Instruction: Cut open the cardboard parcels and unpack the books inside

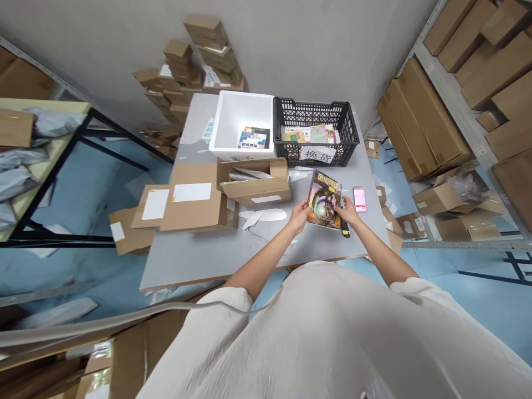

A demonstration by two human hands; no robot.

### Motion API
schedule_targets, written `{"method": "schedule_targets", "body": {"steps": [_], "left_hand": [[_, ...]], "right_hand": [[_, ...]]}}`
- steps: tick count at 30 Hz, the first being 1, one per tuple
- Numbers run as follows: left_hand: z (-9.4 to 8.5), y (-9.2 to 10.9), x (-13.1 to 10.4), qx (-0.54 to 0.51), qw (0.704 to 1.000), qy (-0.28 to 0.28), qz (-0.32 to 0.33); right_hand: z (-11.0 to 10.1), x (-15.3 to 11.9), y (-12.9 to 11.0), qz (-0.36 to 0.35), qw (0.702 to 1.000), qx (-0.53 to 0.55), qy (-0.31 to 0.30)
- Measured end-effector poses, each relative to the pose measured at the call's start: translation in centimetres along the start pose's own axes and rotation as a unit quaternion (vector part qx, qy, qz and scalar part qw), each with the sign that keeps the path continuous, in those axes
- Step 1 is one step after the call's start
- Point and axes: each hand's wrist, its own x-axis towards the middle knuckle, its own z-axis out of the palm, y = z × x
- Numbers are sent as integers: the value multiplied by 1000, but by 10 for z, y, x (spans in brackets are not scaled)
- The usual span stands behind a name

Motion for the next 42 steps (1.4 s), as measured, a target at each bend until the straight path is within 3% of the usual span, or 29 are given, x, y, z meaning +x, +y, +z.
{"method": "schedule_targets", "body": {"steps": [3, 7, 11, 17, 21, 26, 32, 36, 42], "left_hand": [[-4, 13, 9, -48, 998, 20, 17], [-14, 31, 22, -129, 991, 24, 22], [-21, 47, 28, -165, 986, 5, 19], [-22, 71, 35, -71, 997, -24, 9], [-30, 87, 50, 8, 1000, -10, 11], [-35, 102, 87, 51, 998, 34, 7], [-26, 113, 131, -12, 995, 95, -17], [-22, 119, 149, -61, 988, 135, -42], [-19, 128, 173, -94, 977, 190, -28]], "right_hand": [[-6, -4, -3, 71, 995, 68, 8], [-7, -8, -17, 121, 969, 188, -100], [-8, -4, -30, 92, 955, 253, -125], [-9, 16, -51, 38, 948, 295, -110], [-10, 36, -64, 2, 954, 282, -100], [-10, 73, -82, -13, 957, 276, -90], [0, 120, -107, 27, 958, 277, -71], [6, 143, -121, 48, 958, 273, -68], [14, 177, -140, 65, 954, 293, -28]]}}
